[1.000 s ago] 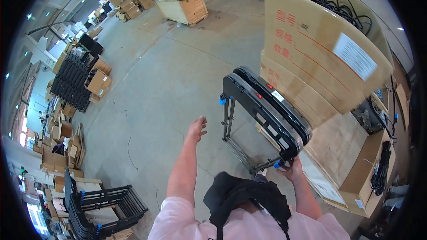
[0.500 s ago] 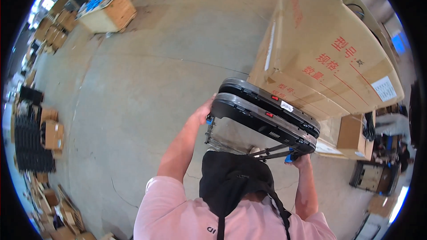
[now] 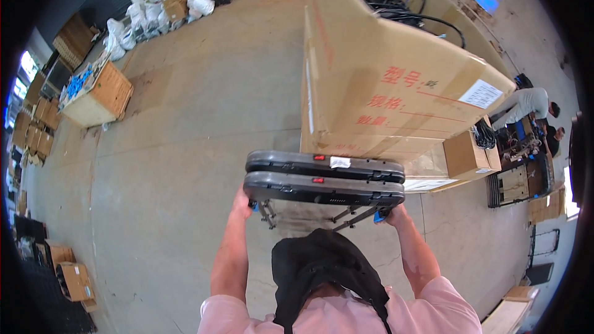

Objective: Assembling plastic device components by attaching them with screws using an electric screwdriver.

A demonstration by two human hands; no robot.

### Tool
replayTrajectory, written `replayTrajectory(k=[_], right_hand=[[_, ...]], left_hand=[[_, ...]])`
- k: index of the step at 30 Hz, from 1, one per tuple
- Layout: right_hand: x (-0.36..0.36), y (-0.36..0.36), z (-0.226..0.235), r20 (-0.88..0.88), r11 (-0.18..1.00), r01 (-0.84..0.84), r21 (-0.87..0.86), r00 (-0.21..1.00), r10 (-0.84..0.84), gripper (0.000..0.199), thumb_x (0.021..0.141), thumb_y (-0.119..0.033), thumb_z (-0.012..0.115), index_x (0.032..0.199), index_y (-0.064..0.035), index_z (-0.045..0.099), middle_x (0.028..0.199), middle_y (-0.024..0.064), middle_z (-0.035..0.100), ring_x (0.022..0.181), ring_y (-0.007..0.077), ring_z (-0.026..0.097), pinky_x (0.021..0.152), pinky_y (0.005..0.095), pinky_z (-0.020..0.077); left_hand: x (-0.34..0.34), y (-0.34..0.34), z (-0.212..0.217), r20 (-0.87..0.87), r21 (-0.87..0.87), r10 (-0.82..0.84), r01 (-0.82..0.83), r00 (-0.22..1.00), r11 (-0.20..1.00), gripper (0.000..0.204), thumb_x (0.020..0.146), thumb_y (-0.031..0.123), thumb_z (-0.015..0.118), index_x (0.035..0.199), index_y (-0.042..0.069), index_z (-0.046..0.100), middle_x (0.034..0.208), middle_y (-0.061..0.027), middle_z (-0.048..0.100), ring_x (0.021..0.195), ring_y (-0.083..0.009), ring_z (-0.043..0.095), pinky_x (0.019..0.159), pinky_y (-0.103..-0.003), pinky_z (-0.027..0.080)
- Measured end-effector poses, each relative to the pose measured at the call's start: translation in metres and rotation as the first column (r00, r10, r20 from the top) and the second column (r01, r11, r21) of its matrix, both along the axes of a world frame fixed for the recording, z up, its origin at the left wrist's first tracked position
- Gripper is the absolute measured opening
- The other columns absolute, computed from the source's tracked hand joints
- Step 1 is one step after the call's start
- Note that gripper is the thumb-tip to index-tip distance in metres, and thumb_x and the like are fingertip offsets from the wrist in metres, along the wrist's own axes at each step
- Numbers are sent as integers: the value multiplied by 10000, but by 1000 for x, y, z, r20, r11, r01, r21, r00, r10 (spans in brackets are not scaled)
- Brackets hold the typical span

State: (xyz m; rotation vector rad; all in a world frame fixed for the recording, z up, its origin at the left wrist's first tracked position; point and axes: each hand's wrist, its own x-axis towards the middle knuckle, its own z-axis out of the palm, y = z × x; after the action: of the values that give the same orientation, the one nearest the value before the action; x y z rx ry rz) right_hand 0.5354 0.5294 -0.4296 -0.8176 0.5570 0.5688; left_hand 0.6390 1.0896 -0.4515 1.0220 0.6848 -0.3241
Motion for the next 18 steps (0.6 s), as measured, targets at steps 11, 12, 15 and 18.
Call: replayTrajectory(k=[11,12,15,18], right_hand=[[-23,-3,-40,-54,907,239,-348,960,-274,441,977,-505,602,1132,-102,687,1026,82,716,857,185,661,717,369,536],[-35,-15,-61,-88,876,142,-461,975,-204,485,964,-536,605,1134,-88,682,977,91,703,789,187,650,656,357,520],[-75,-37,-152,-217,589,-205,-781,975,51,396,964,-517,584,933,-123,612,766,84,664,564,240,628,451,422,472],[-169,-101,-226,-682,324,-798,-508,603,414,393,993,-431,594,979,-63,732,762,105,713,628,259,696,522,414,572]], left_hand=[[-81,-1,-35,-105,500,227,-146,968,854,423,1022,483,539,1163,102,659,978,-28,692,857,-163,647,729,-323,509],[-111,5,-50,-109,570,92,-14,990,822,443,1023,507,541,1159,99,645,942,-15,676,805,-152,619,674,-302,487],[-231,43,-113,-294,840,-104,308,950,446,469,995,487,583,1048,31,681,822,-44,660,753,-149,592,648,-331,486],[-341,-15,-124,-637,496,-281,660,718,564,611,952,510,593,1276,-5,654,1188,-214,719,1095,-355,697,922,-456,551]])
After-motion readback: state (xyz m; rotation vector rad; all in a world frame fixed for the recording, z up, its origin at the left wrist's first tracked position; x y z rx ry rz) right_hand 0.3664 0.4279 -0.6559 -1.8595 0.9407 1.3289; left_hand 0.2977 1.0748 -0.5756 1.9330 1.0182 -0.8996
